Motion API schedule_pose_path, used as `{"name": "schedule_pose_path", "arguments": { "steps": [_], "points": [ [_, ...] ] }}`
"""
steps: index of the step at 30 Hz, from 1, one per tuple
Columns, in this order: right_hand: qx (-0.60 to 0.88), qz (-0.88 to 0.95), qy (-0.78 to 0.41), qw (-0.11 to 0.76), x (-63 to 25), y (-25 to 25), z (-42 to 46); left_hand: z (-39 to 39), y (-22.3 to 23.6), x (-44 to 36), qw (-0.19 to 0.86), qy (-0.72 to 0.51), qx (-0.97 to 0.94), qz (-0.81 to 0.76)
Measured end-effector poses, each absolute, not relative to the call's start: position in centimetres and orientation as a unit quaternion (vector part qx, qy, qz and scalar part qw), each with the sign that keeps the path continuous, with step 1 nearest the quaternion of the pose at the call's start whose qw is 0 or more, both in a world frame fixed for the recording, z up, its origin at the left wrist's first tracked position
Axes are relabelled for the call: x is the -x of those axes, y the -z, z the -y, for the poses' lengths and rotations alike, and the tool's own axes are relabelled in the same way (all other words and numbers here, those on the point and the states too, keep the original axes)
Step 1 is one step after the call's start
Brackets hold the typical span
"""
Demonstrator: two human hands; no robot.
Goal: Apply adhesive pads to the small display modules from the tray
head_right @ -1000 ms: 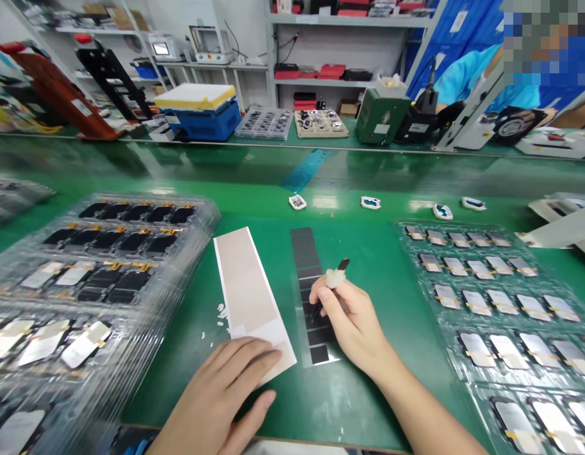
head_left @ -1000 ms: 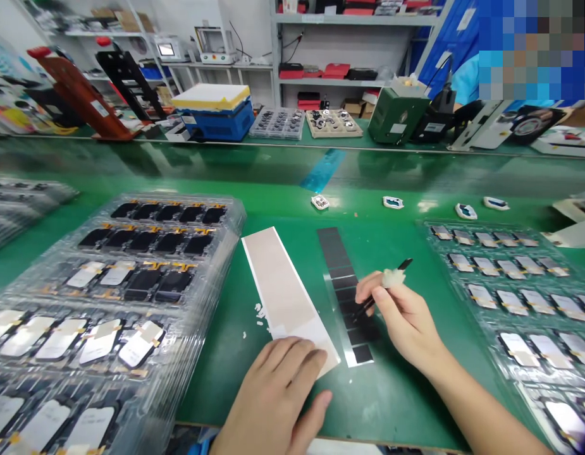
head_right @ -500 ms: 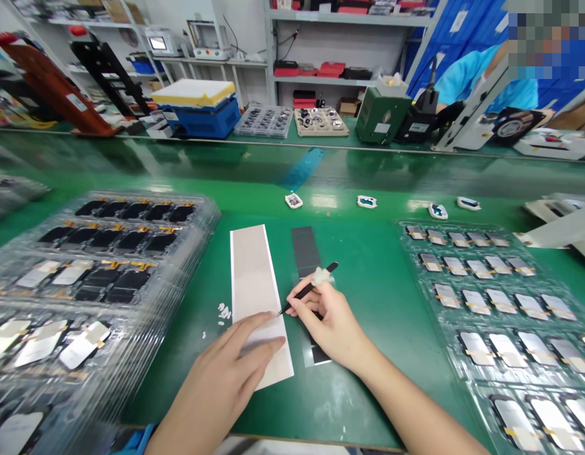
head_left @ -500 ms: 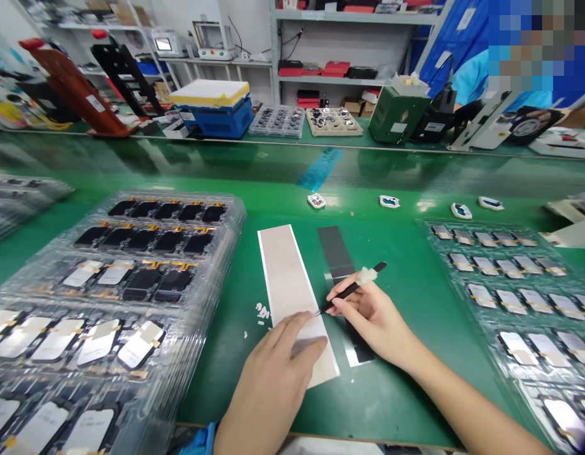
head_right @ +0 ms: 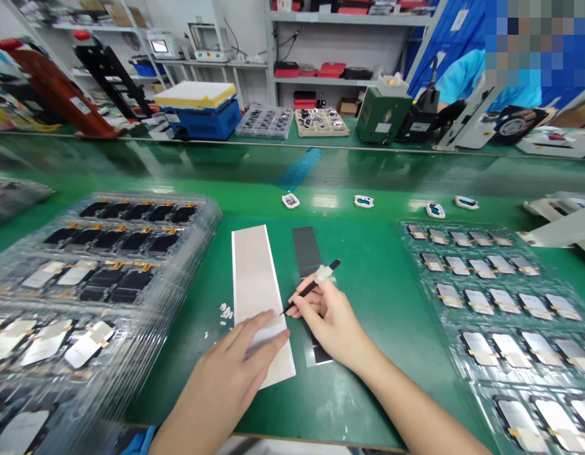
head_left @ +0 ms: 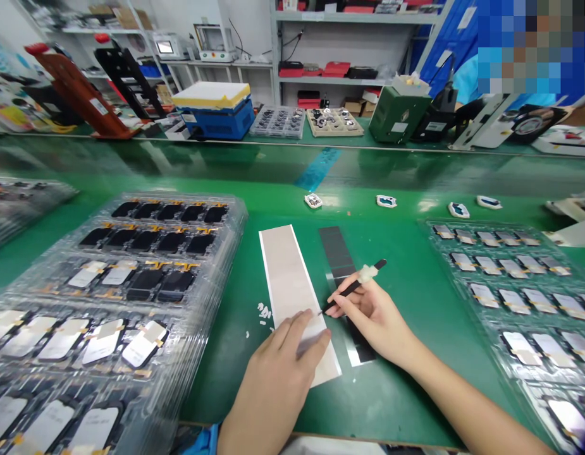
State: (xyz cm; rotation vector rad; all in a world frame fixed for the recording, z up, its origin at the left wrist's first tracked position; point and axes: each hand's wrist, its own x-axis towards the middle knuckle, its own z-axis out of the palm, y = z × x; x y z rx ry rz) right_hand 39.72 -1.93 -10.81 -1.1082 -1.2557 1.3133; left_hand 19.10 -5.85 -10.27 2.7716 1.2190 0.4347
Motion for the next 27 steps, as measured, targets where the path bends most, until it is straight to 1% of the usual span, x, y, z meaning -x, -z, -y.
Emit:
{"name": "schedule_pose_path", "arguments": {
  "steps": [6, 10, 14, 17, 19, 23, 25, 27],
  "points": [
    [0.453, 0.501, -0.548, 0.494, -39.8, 9.9, 1.8, 5.6, 10.0, -19.1, 0.062, -0.133, -0.902, -0.406],
    [0.452, 0.486, -0.54, 0.517, -40.5, 9.1, 1.6, 5.7, 9.6, -19.6, 0.072, -0.158, -0.892, -0.417],
    [0.467, 0.467, -0.482, 0.576, -41.5, 8.9, 1.6, 8.2, 8.3, -18.6, 0.093, -0.216, -0.881, -0.411],
    [0.489, 0.466, -0.441, 0.591, -42.1, 9.0, 1.9, 10.6, 5.8, -15.7, 0.1, -0.248, -0.878, -0.396],
    [0.495, 0.473, -0.421, 0.596, -42.2, 8.8, 2.1, 10.9, 3.5, -12.6, 0.07, -0.243, -0.871, -0.422],
    [0.508, 0.493, -0.373, 0.599, -41.8, 8.3, 2.7, 7.3, -0.6, -5.8, -0.092, -0.228, -0.805, -0.54],
    [0.513, 0.506, -0.356, 0.596, -41.5, 8.0, 2.9, 4.3, -1.4, -3.3, -0.143, -0.198, -0.777, -0.581],
    [0.515, 0.511, -0.345, 0.596, -41.3, 7.9, 2.9, 1.5, -1.4, -2.0, -0.139, -0.151, -0.775, -0.598]
  ]
}}
